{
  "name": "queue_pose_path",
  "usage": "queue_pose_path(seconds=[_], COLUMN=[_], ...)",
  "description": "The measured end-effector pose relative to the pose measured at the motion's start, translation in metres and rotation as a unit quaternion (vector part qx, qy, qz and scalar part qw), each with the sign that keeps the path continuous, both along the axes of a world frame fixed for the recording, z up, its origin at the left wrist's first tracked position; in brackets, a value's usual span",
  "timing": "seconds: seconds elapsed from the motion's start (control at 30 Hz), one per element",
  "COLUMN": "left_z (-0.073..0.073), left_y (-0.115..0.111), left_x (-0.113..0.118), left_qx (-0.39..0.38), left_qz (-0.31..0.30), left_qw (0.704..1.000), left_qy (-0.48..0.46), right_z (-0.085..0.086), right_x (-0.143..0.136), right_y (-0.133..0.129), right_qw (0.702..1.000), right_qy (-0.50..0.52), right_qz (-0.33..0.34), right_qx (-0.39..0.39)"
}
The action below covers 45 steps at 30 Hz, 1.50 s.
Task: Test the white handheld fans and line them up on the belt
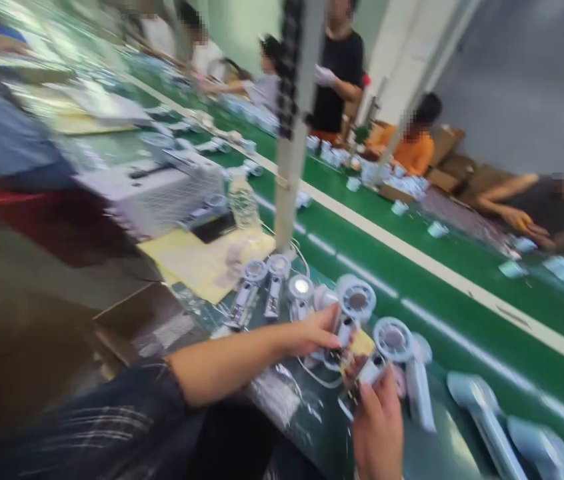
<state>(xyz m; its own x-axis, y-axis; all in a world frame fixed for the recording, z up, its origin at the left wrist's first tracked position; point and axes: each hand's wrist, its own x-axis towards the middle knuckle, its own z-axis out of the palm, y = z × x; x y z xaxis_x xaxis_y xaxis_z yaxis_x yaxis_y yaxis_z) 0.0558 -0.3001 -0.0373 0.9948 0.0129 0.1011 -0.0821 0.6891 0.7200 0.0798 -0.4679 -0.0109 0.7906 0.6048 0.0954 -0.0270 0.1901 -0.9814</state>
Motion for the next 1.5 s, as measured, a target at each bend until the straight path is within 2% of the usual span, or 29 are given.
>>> queue_pose_path(seconds=[0.07, 0.17, 0.27, 0.4, 0.63, 0.8, 1.1, 1.33, 1.4, 1.5], left_z=[0.004, 0.008, 0.011, 0.014, 0.015, 0.014, 0.010, 0.008, 0.009, 0.010], left_y=[-0.001, 0.001, 0.003, 0.004, 0.004, 0.006, 0.007, 0.006, 0.008, 0.010], left_x=[-0.006, -0.011, -0.016, -0.017, -0.015, -0.015, -0.014, -0.008, -0.009, -0.010], left_qx=[0.027, 0.079, 0.112, 0.147, 0.088, 0.120, 0.150, 0.098, 0.094, 0.100], left_qz=[-0.023, -0.032, -0.052, -0.032, -0.089, -0.046, -0.041, -0.011, -0.007, -0.040], left_qw=[0.999, 0.996, 0.991, 0.987, 0.990, 0.990, 0.987, 0.995, 0.995, 0.994], left_qy=[-0.004, -0.018, -0.044, -0.047, -0.062, -0.053, -0.047, -0.007, -0.010, -0.030], right_z=[-0.007, -0.012, -0.010, -0.003, 0.001, 0.001, 0.000, -0.008, -0.011, -0.011], right_x=[-0.014, -0.018, -0.016, -0.013, -0.012, -0.013, -0.011, -0.014, -0.014, -0.016], right_y=[-0.018, -0.019, -0.015, -0.016, -0.017, -0.018, -0.020, -0.013, -0.013, -0.014], right_qw=[0.994, 0.985, 0.987, 0.989, 0.987, 0.989, 0.994, 0.986, 0.988, 0.991], right_qy=[0.075, 0.121, 0.121, 0.122, 0.140, 0.127, 0.091, 0.127, 0.122, 0.117], right_qz=[-0.073, -0.112, -0.095, -0.073, -0.049, -0.046, -0.046, -0.091, -0.080, -0.054], right_qx=[0.010, 0.042, 0.053, 0.040, 0.064, 0.063, 0.037, 0.051, 0.042, 0.038])
